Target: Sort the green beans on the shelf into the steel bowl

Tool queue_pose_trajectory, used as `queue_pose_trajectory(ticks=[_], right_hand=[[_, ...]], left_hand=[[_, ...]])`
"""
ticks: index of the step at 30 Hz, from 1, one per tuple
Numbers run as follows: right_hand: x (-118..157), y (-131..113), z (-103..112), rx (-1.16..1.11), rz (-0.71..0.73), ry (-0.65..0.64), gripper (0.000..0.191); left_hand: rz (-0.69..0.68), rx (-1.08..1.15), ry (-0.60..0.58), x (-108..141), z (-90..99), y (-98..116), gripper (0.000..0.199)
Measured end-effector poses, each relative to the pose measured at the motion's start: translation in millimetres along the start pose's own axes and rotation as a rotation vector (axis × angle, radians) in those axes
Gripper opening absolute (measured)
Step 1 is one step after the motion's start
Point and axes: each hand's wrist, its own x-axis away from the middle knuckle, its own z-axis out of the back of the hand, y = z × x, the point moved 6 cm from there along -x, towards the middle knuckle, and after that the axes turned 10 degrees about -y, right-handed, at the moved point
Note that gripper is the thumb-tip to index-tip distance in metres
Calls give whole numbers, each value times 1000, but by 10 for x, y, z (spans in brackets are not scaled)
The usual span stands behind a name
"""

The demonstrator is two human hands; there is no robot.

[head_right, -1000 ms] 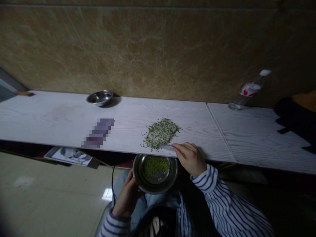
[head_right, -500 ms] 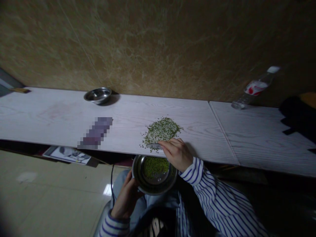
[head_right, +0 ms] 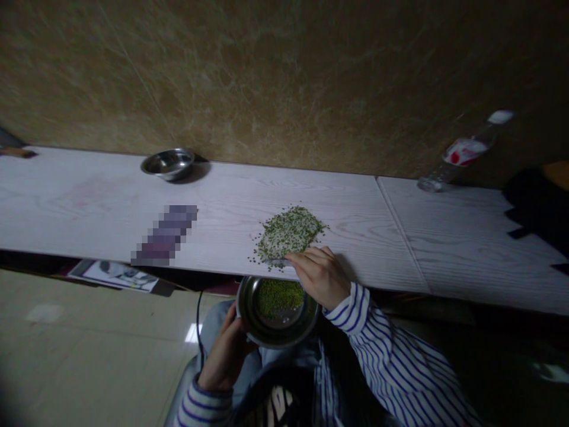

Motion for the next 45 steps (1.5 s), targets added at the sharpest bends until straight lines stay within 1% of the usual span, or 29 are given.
queue_pose_trajectory(ticks=[2, 7, 10, 13, 19, 26, 34, 45], right_hand=[[7, -20, 15, 8, 5, -12, 22], [14, -35, 59, 15, -6, 13, 23], [10, -54, 45, 14, -4, -2, 23], [25, -70, 44, 5, 2, -11, 23], [58, -34, 53, 14, -12, 3, 25], [72, -81, 48, 2, 1, -8, 23], [67, -40, 38, 13, -17, 7, 24], [73, -63, 16, 5, -16, -14, 24]], left_hand=[[-11, 6, -11, -3, -11, 7, 61], [-39, 8, -13, -9, -4, 12, 59], [-34, 15, -5, -9, 1, 4, 60], [-37, 11, -24, -1, -19, 17, 60], [-41, -6, -24, 19, -34, 32, 62], [-33, -12, -26, 31, -41, 40, 63], [-31, 12, -12, 52, -66, 53, 67], [-40, -5, -17, 36, -61, 42, 65]])
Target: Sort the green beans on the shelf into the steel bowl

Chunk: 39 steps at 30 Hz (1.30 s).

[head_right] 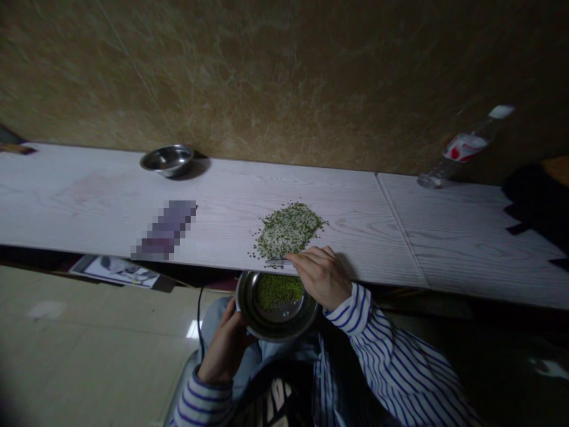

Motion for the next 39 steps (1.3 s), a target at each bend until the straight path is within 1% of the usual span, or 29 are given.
queue_pose_trajectory(ticks=[5, 13, 20, 28, 32, 36, 39], right_hand=[[-35, -28, -4, -3, -4, 2, 26], [-28, -79, -33, -8, 9, -9, 25], [-15, -85, -49, -3, 29, -12, 24], [2, -134, -3, -69, 57, -24, 22], [56, -35, 72, -85, 1, 15, 22], [173, 168, 173, -64, -101, 94, 22], [263, 304, 211, -37, -147, 116, 21]], left_hand=[[1, 1, 6, 3, 11, -3, 68], [-10, -12, -6, -6, 23, -8, 64], [-7, -18, -2, -14, 14, -5, 66], [-18, -4, -23, -10, -2, -6, 62], [-19, 10, -42, -18, -22, -36, 60], [7, 13, -53, -29, -49, -80, 62], [22, 16, -41, -36, -65, -99, 64]])
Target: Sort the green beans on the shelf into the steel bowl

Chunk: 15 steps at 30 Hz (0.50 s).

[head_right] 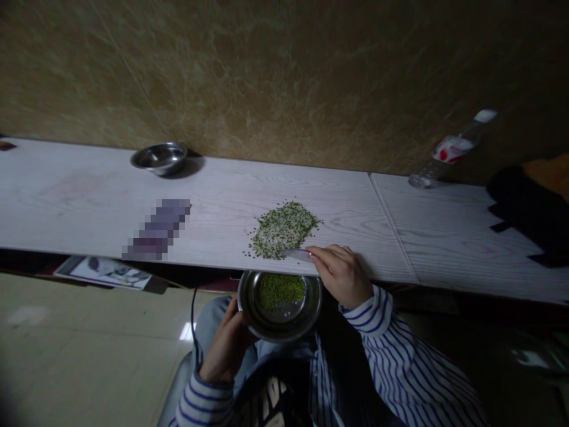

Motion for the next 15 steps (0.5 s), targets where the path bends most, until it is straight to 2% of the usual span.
queue_pose_trajectory(ticks=[6, 15], right_hand=[[89, 156, -12, 68, -36, -46, 21], [168, 35, -12, 48, -5, -77, 21]], left_hand=[[20, 11, 15, -6, -2, -29, 65], [15, 0, 1, 2, -35, -21, 64]])
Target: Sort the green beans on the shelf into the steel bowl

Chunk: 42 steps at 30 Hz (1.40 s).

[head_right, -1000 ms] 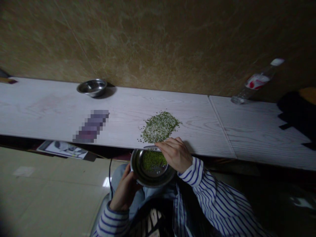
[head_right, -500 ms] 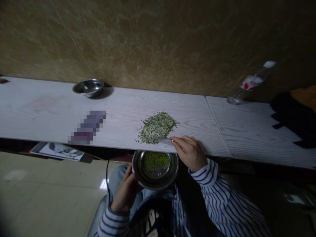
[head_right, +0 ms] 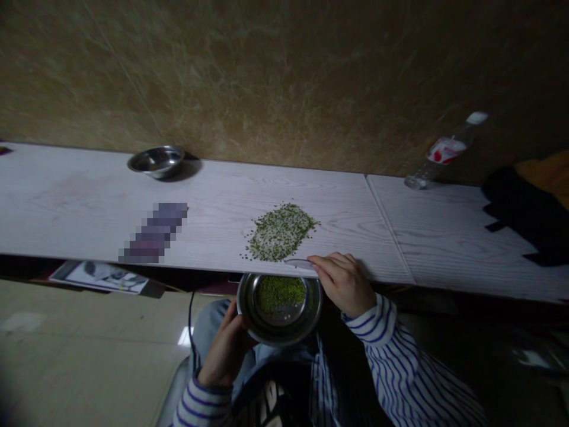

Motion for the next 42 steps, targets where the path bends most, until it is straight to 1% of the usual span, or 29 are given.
queue_pose_trajectory(ticks=[5, 9, 16, 23, 26, 31, 34, 37, 42], right_hand=[[8, 11, 10, 4, -7, 28, 21], [-28, 54, 19, 2, -27, 65, 21], [-81, -21, -43, -14, 18, 11, 22], [-138, -19, -37, -8, -1, 25, 23], [-151, -37, -46, -8, 19, 9, 23], [-162, -62, -59, -6, 33, 3, 22], [-177, -72, -61, -6, 23, 11, 22], [-193, -104, -73, -11, 46, -14, 23], [-208, -112, -72, -18, 55, -3, 24]], left_hand=[[11, 21, 19, 11, 1, -17, 70], [1, 19, 6, 17, 3, -21, 68], [-25, -13, -10, 30, 26, -1, 66], [-31, -2, 11, 53, 45, 34, 65], [-40, -9, 17, 64, 42, 49, 64], [-32, -6, 40, 66, 82, 34, 68], [-35, -24, 54, 72, 109, 36, 65], [-44, -32, 56, 83, 123, 51, 63], [-87, -20, 128, 111, 217, 89, 59]])
